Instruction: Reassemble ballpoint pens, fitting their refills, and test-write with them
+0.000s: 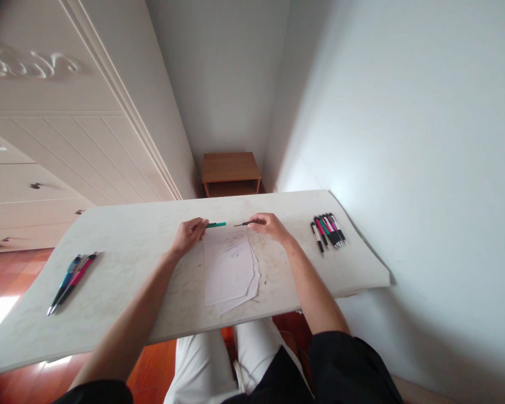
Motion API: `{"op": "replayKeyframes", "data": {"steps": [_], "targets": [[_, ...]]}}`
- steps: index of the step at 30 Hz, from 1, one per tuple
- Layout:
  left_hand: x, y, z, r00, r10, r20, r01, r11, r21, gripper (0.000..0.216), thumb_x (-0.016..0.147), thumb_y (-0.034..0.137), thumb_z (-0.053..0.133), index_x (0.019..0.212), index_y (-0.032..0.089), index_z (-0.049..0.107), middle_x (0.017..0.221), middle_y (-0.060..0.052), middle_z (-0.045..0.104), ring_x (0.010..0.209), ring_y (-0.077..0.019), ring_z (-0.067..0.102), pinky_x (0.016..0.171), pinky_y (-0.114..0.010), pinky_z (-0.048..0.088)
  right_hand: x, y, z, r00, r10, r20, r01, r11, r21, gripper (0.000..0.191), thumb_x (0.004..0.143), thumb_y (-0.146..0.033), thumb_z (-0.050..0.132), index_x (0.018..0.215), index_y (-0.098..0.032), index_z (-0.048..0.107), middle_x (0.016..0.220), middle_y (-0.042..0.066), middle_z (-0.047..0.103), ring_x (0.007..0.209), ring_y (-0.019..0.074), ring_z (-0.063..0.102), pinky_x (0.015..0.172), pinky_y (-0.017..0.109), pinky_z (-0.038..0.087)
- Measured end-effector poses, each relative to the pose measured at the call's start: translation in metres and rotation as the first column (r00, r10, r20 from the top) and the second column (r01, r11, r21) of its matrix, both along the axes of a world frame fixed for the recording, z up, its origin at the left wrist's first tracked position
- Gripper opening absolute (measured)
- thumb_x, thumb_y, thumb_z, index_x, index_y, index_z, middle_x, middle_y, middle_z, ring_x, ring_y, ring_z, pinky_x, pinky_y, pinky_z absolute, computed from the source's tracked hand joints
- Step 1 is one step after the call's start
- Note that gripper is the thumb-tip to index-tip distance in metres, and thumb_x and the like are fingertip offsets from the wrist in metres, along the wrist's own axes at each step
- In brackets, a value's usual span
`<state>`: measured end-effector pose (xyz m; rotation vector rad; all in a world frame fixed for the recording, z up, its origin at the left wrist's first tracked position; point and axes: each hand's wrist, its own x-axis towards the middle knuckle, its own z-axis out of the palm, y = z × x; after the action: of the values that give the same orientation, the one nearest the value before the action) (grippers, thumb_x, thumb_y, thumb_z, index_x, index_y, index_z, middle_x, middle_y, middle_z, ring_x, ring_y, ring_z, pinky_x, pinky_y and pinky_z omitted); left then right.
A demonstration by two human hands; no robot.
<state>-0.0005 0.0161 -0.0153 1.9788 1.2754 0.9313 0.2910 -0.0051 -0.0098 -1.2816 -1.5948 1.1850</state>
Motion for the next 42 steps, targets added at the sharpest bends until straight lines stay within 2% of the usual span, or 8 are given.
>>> {"op": "replayKeyframes", "data": {"steps": [5, 10, 14, 18, 26, 36, 42], "targets": [[0.000, 0.000, -0.001, 1.000, -0.003, -0.012, 0.003, 1.000, 0.003, 0.044, 0.093, 0.046, 0.042, 0.060, 0.019, 0.052, 0.050, 0.002, 0.052, 0.050, -0.0125, 0.050, 0.055, -0.023, 0.037, 0.004, -0.012, -0.010, 0.985, -0.071, 0.160, 0.053, 0.992, 0.110, 0.029, 0.076, -0.040, 0.069, 0.089, -0.015, 0.073, 0.070, 0.001, 0.066, 0.061, 0.0142, 0.056, 0.058, 0.026, 0.043], [0.001, 0.003, -0.005, 1.000, -0.005, 0.003, 0.005, 1.000, 0.020, 0.040, 0.092, 0.045, 0.044, 0.065, 0.019, 0.057, 0.051, 0.002, 0.052, 0.050, -0.0127, 0.051, 0.055, -0.024, 0.039, 0.008, -0.025, -0.019, 0.939, -0.161, 0.304, 0.071, 0.956, 0.286, 0.019, 0.080, -0.028, 0.066, 0.092, -0.017, 0.074, 0.082, 0.004, 0.067, 0.071, 0.0161, 0.059, 0.067, 0.029, 0.046], [0.001, 0.006, -0.011, 1.000, -0.031, -0.004, 0.031, 0.997, 0.075, 0.036, 0.092, 0.043, 0.046, 0.076, 0.018, 0.065, 0.059, 0.001, 0.056, 0.055, -0.0129, 0.054, 0.059, -0.024, 0.041, 0.010, -0.030, -0.023, 0.912, -0.199, 0.360, 0.061, 0.931, 0.360, 0.015, 0.081, -0.023, 0.065, 0.093, -0.019, 0.075, 0.087, 0.006, 0.064, 0.078, 0.0173, 0.060, 0.073, 0.031, 0.050], [0.000, 0.008, -0.013, 0.998, -0.063, -0.024, 0.065, 0.991, 0.118, 0.033, 0.093, 0.041, 0.046, 0.085, 0.018, 0.069, 0.069, -0.001, 0.060, 0.060, -0.0130, 0.055, 0.063, -0.025, 0.043, 0.011, -0.029, -0.028, 0.912, -0.222, 0.346, 0.080, 0.921, 0.380, 0.015, 0.080, -0.023, 0.067, 0.093, -0.019, 0.074, 0.090, 0.006, 0.062, 0.085, 0.0186, 0.062, 0.079, 0.033, 0.051], [0.001, 0.009, -0.016, 0.993, -0.094, -0.076, 0.106, 0.978, 0.179, 0.027, 0.094, 0.033, 0.048, 0.088, 0.018, 0.070, 0.078, -0.003, 0.065, 0.063, -0.0140, 0.057, 0.066, -0.027, 0.044, 0.013, -0.026, -0.030, 0.906, -0.217, 0.364, 0.068, 0.923, 0.379, 0.013, 0.081, -0.024, 0.068, 0.092, -0.019, 0.074, 0.090, 0.006, 0.064, 0.087, 0.0202, 0.063, 0.080, 0.034, 0.052], [0.002, 0.012, -0.020, 0.991, -0.133, -0.010, 0.132, 0.962, 0.237, 0.024, 0.094, 0.031, 0.051, 0.089, 0.020, 0.071, 0.083, -0.004, 0.066, 0.077, -0.0165, 0.061, 0.074, -0.029, 0.047, 0.014, -0.026, -0.033, 0.914, -0.222, 0.340, 0.080, 0.920, 0.384, 0.015, 0.080, -0.025, 0.068, 0.093, -0.019, 0.074, 0.090, 0.006, 0.064, 0.084, 0.0187, 0.064, 0.080, 0.034, 0.052], [0.001, 0.012, -0.013, 0.986, -0.116, 0.118, 0.092, 0.977, 0.191, 0.024, 0.094, 0.031, 0.051, 0.092, 0.017, 0.071, 0.080, -0.004, 0.062, 0.058, -0.0112, 0.055, 0.060, -0.027, 0.048, 0.015, -0.025, -0.034, 0.911, -0.221, 0.349, 0.076, 0.920, 0.384, 0.015, 0.081, -0.025, 0.068, 0.093, -0.020, 0.075, 0.090, 0.006, 0.064, 0.082, 0.0184, 0.063, 0.079, 0.034, 0.052]]}}
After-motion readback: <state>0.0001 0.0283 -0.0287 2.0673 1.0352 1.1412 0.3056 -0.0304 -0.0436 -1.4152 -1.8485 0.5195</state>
